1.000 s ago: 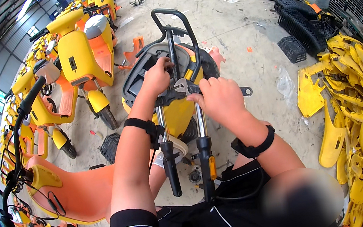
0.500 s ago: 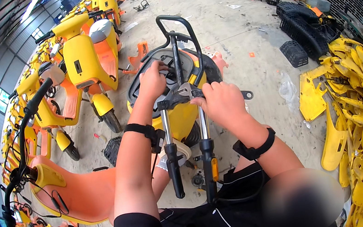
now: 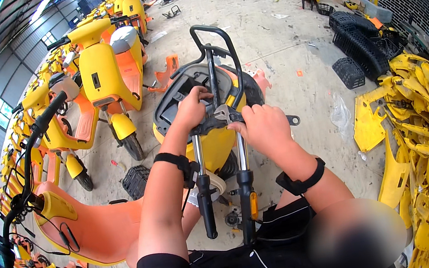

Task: The person sits on the floor of a workshop and uses a wrench to tighten bolts on the handlebar stem of a yellow electric scooter. The person repeatedly adjusts the wrench and turns the bolt to secure the handlebar assembly.

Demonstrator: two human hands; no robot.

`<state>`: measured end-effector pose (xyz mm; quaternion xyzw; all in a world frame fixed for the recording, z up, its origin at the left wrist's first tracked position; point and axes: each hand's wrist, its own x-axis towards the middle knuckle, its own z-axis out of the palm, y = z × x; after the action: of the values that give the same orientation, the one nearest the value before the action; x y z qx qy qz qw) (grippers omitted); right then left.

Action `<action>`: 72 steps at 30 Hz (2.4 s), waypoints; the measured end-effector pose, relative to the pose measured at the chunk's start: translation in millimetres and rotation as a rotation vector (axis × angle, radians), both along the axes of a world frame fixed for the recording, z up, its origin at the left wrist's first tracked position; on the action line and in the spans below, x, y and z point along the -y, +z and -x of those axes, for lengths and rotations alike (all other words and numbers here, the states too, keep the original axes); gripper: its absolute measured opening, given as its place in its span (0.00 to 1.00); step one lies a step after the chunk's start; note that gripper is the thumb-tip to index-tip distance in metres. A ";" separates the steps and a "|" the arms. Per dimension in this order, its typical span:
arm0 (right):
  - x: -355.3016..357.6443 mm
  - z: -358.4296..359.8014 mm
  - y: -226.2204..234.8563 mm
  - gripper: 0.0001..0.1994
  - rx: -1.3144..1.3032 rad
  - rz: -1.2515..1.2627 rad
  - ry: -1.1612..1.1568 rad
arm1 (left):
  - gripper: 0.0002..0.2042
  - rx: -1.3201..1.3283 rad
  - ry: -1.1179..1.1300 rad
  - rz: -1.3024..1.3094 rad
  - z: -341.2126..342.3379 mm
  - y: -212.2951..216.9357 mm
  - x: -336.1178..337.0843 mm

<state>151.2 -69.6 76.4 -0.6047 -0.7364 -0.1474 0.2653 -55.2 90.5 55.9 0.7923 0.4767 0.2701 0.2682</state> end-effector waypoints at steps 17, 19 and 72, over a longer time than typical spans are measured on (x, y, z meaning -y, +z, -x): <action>1.3 1.5 -1.6 0.25 0.002 -0.036 0.002 | 0.22 -0.181 0.117 -0.062 -5.7 -8.3 -1.1; -0.5 0.0 -1.1 0.24 0.001 -0.051 0.002 | 0.22 -0.196 0.142 -0.069 -11.1 -5.0 -4.3; 19.2 22.0 23.6 0.26 0.005 0.314 -0.109 | 0.08 1.836 -0.021 0.381 130.6 -28.5 264.1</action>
<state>129.2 -88.9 100.0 -0.6774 -0.7171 -0.0464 0.1574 -185.8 -173.6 27.4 0.2163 0.1074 0.7046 0.6672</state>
